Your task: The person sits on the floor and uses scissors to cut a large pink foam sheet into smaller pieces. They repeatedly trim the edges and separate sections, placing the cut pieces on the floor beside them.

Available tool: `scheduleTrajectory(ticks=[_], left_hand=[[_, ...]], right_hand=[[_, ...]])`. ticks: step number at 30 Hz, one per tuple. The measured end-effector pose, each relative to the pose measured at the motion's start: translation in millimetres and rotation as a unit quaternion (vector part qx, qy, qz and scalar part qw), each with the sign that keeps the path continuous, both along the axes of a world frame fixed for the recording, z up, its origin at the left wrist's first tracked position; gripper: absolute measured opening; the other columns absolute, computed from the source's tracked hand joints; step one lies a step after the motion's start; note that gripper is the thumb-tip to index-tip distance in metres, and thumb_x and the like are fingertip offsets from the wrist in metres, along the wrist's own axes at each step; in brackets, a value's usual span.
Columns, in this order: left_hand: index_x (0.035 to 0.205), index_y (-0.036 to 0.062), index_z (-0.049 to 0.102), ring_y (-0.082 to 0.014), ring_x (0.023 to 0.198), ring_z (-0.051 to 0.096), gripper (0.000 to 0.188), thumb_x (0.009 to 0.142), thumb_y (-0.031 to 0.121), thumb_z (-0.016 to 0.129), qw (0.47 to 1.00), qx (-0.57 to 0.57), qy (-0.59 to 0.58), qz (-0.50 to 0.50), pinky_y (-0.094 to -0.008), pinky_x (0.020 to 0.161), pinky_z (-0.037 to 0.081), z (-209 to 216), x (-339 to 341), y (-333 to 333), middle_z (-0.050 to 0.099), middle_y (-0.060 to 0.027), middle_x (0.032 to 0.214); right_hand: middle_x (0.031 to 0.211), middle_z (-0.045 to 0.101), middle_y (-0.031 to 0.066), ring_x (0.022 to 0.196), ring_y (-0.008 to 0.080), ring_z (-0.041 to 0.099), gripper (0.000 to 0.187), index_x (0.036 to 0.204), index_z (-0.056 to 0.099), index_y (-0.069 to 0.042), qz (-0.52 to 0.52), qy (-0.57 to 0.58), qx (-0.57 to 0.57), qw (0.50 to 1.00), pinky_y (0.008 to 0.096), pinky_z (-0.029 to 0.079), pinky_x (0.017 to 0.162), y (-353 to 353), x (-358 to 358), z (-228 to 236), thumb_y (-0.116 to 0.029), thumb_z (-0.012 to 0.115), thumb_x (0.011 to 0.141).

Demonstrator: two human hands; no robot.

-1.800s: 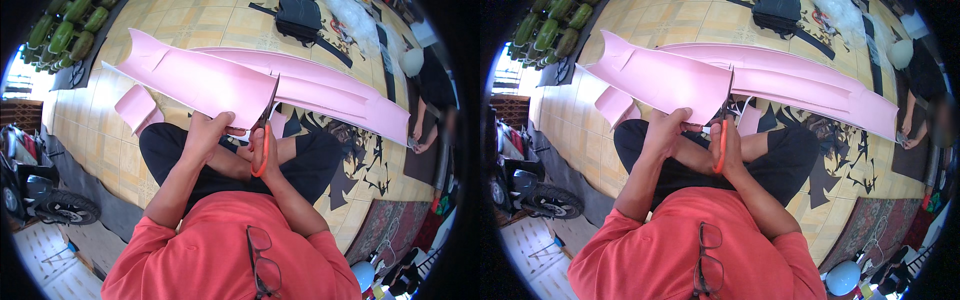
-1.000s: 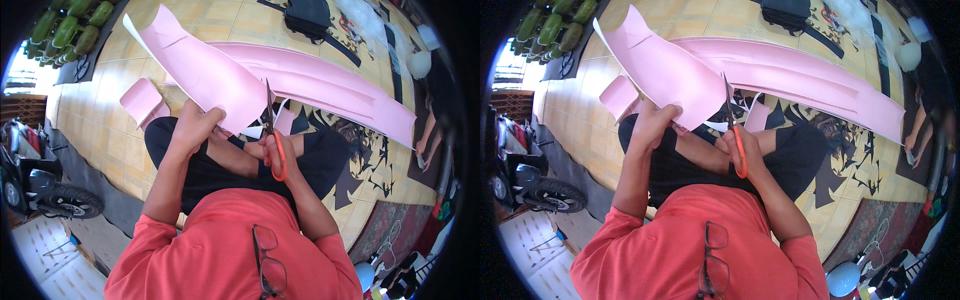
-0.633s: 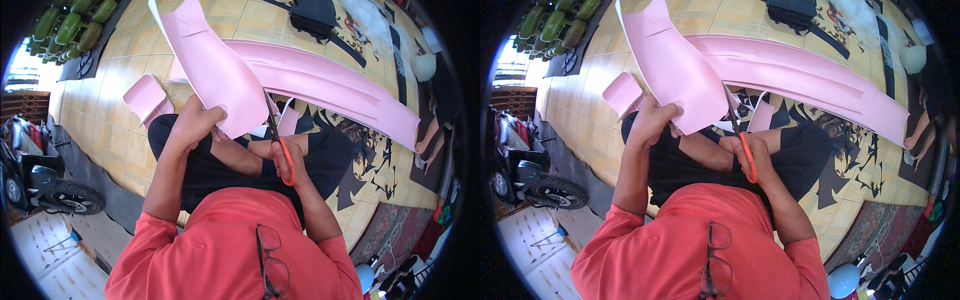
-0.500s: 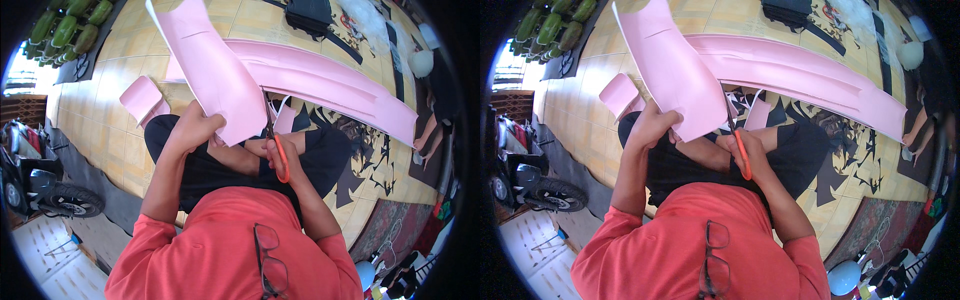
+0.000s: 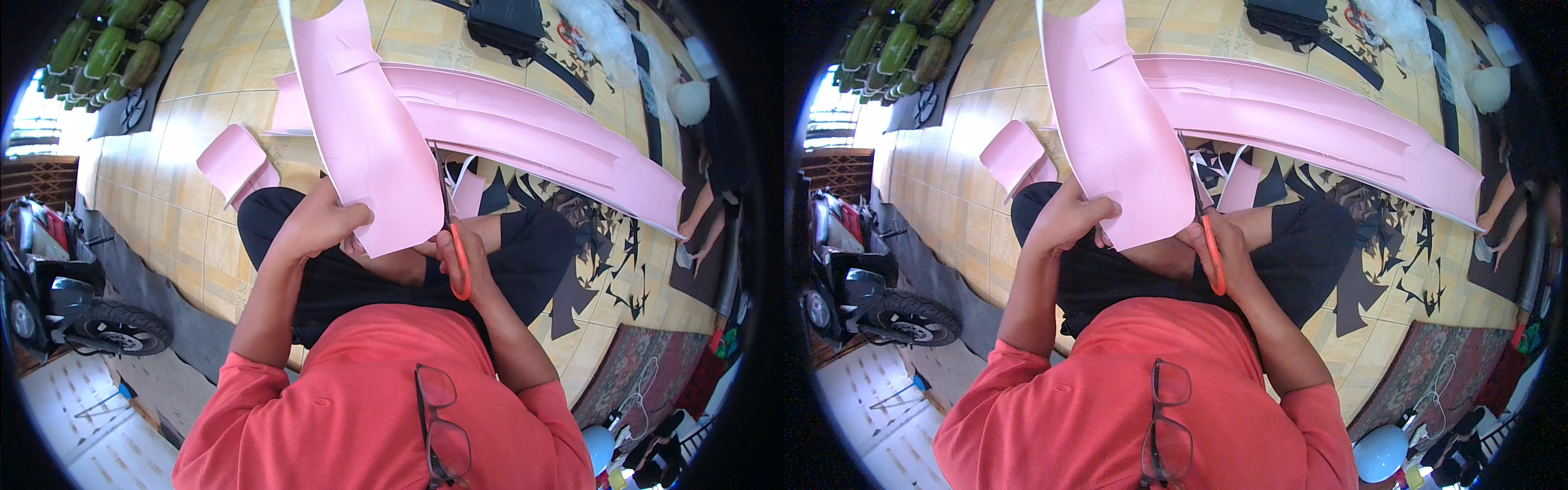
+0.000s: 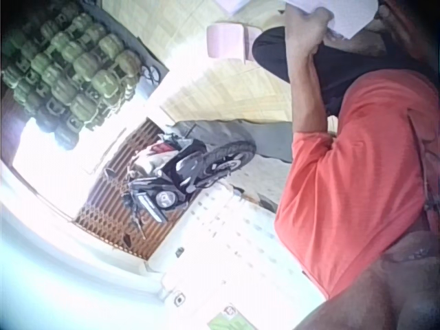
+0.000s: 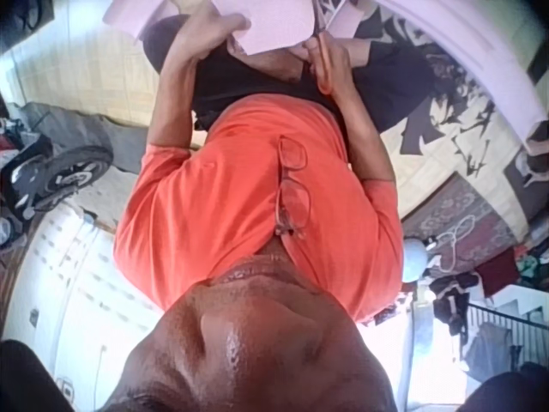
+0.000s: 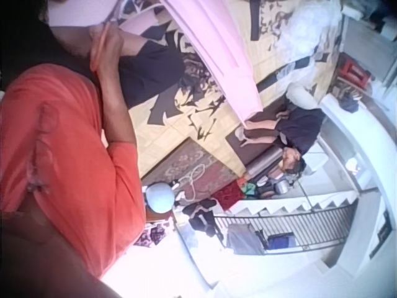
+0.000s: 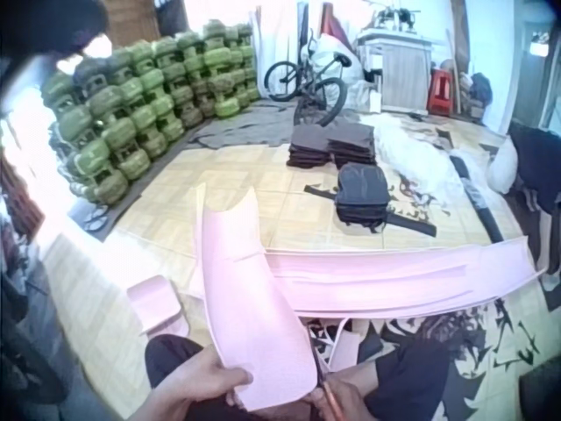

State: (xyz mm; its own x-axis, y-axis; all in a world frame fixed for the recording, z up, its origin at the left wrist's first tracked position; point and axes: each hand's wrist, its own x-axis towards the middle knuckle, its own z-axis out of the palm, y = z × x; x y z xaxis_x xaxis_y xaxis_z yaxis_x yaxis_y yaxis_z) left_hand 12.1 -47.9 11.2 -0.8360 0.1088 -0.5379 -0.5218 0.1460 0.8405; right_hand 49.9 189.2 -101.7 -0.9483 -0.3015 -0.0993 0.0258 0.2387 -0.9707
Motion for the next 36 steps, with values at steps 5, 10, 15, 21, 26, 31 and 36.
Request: scheduleTrajectory(ticks=[5, 10, 15, 21, 26, 31, 36], left_hand=[[0.111, -0.0133, 0.052, -0.0188, 0.050, 0.061, 0.040, 0.075, 0.002, 0.058, 1.000, 0.020, 0.010, 0.007, -0.0274, 0.041, 0.051, -2.3, -1.6, -10.7, 0.061, -0.0143, 0.076], [0.110, -0.0116, 0.053, -0.0170, 0.051, 0.060, 0.039, 0.076, 0.005, 0.060, 0.999, 0.000, -0.012, -0.037, -0.0262, 0.042, 0.049, -5.4, 1.7, -12.6, 0.062, -0.0129, 0.075], [0.106, -0.0099, 0.057, -0.0163, 0.051, 0.060, 0.035, 0.076, 0.008, 0.062, 0.998, -0.005, -0.016, -0.063, -0.0261, 0.042, 0.048, -7.9, 5.2, -15.1, 0.062, -0.0115, 0.074], [0.106, -0.0091, 0.058, -0.0157, 0.051, 0.059, 0.034, 0.078, 0.011, 0.062, 0.995, 0.002, -0.039, -0.089, -0.0259, 0.044, 0.049, -16.7, 6.5, -22.9, 0.062, -0.0107, 0.075], [0.104, -0.0073, 0.059, -0.0154, 0.049, 0.058, 0.031, 0.080, 0.012, 0.062, 0.992, 0.013, -0.033, -0.121, -0.0265, 0.045, 0.049, -23.9, 13.7, -16.7, 0.062, -0.0096, 0.073], [0.115, -0.0068, 0.057, -0.0192, 0.080, 0.065, 0.038, 0.082, 0.011, 0.064, 0.975, 0.009, 0.027, -0.222, -0.0313, 0.068, 0.054, -30.1, 12.8, -32.3, 0.065, -0.0127, 0.092], [0.131, -0.0063, 0.046, -0.0212, 0.108, 0.058, 0.054, 0.080, 0.003, 0.064, 0.931, 0.350, -0.052, 0.086, -0.0348, 0.093, 0.047, -39.7, 9.0, -25.6, 0.060, -0.0136, 0.119]], right_hand=[[0.057, 0.047, 0.0007, 0.044, 0.0082, 0.046, 0.041, 0.084, 0.056, -0.001, 0.042, 0.002, -0.003, 0.999, 0.0228, 0.037, 0.041, 6.8, -0.4, 19.0, -0.037, 0.043, 0.099], [0.064, 0.054, 0.0103, 0.059, 0.0175, 0.052, 0.024, 0.080, 0.057, 0.002, 0.038, -0.051, 0.006, 0.998, 0.0322, 0.042, 0.055, 7.3, -5.9, 18.6, -0.018, 0.055, 0.093], [0.065, 0.055, 0.0058, 0.060, 0.0114, 0.050, 0.025, 0.079, 0.056, 0.002, 0.025, -0.077, -0.016, 0.997, 0.0278, 0.039, 0.052, 12.6, -3.7, 24.6, -0.018, 0.057, 0.094], [0.068, 0.053, 0.0028, 0.063, 0.0070, 0.047, 0.028, 0.079, 0.057, 0.001, 0.046, -0.124, 0.005, 0.991, 0.0245, 0.038, 0.053, 14.9, -7.5, 40.5, -0.021, 0.054, 0.097], [0.066, 0.051, 0.0012, 0.061, 0.0068, 0.045, 0.032, 0.079, 0.058, -0.001, 0.025, -0.071, -0.057, 0.996, 0.0239, 0.038, 0.053, 11.4, -7.4, 32.4, -0.025, 0.052, 0.099], [0.059, 0.049, -0.0002, 0.052, 0.0070, 0.047, 0.035, 0.080, 0.058, -0.001, 0.051, -0.120, -0.054, 0.990, 0.0233, 0.038, 0.047, 19.2, -3.4, 40.2, -0.030, 0.051, 0.098], [0.054, 0.048, -0.0007, 0.042, 0.0078, 0.046, 0.033, 0.082, 0.057, -0.003, 0.079, -0.162, -0.082, 0.980, 0.0217, 0.035, 0.038, 31.6, -0.4, 31.8, -0.032, 0.052, 0.097]])
